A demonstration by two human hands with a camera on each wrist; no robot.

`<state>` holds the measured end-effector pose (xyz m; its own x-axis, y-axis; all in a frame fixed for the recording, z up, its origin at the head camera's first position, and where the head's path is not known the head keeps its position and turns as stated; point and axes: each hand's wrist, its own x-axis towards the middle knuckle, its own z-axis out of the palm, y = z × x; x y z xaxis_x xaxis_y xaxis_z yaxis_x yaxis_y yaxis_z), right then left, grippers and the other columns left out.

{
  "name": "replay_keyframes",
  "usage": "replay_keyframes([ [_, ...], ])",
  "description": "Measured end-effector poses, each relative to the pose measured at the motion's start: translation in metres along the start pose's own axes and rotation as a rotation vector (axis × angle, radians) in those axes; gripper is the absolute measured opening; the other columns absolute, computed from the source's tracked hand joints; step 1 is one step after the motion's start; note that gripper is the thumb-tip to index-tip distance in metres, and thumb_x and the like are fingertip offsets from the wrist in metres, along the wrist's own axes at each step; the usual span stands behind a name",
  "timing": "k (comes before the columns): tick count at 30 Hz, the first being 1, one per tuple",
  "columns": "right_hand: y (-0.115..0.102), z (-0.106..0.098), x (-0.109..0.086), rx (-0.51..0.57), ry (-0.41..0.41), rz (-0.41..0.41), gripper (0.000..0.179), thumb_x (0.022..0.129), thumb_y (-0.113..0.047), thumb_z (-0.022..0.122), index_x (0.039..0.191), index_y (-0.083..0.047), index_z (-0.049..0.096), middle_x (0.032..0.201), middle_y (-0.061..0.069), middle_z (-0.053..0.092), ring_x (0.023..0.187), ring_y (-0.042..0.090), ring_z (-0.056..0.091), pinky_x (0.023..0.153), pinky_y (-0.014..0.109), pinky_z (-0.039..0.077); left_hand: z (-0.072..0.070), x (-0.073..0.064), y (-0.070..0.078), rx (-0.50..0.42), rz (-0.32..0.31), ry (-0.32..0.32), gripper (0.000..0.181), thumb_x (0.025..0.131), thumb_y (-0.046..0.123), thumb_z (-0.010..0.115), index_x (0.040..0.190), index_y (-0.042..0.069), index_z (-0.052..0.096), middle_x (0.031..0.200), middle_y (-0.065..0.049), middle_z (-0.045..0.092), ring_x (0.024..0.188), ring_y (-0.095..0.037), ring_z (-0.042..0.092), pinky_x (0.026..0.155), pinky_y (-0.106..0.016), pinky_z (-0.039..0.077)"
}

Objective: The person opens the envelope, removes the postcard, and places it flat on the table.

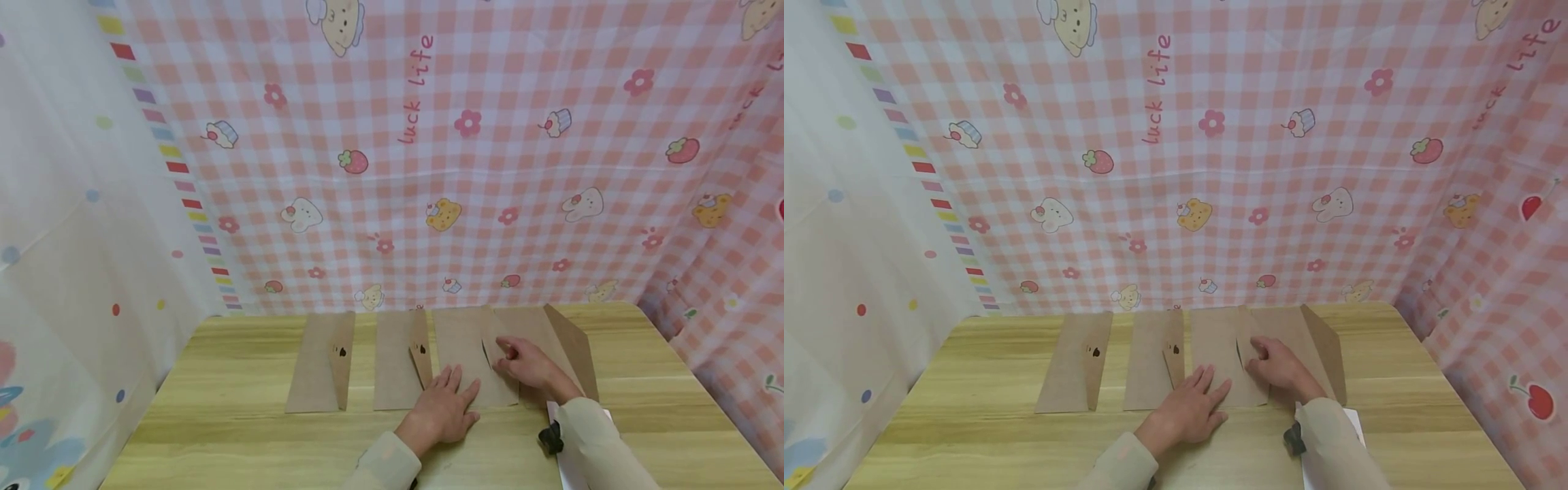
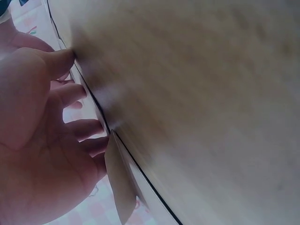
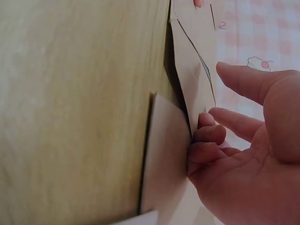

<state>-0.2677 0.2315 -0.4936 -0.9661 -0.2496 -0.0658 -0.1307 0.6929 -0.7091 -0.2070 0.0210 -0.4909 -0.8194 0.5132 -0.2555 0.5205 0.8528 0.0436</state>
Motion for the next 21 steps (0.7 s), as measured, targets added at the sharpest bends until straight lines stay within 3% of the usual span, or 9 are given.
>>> replay_keyframes([
  [7,0.0057,0.0013,0.0027,0.055,-0.020,0.044,0.055,0.095,-0.015,0.064,0.140,0.012,0.045,0.093,0.008,0.053,0.087,0.021,0.050,0.078,0.032,0.042,0.0004,-0.0004,0.0004,0.008,-0.001,-0.003,0.057,0.103,0.051,0.039,0.157,0.036,0.027,0.165,-0.005,0.021,0.152,-0.023,0.018,0.120,-0.034,0.024],
  [21,0.0076,0.0033,0.0028,-0.007,0.005,-0.088,0.054,0.094,-0.010,0.064,0.138,0.015,0.046,0.087,0.009,0.055,0.083,0.022,0.051,0.080,0.036,0.044,0.0003,-0.0043,0.0050,-0.009,-0.039,0.025,0.058,0.103,0.050,0.042,0.157,0.035,0.028,0.164,-0.010,0.023,0.151,-0.027,0.020,0.120,-0.038,0.024],
])
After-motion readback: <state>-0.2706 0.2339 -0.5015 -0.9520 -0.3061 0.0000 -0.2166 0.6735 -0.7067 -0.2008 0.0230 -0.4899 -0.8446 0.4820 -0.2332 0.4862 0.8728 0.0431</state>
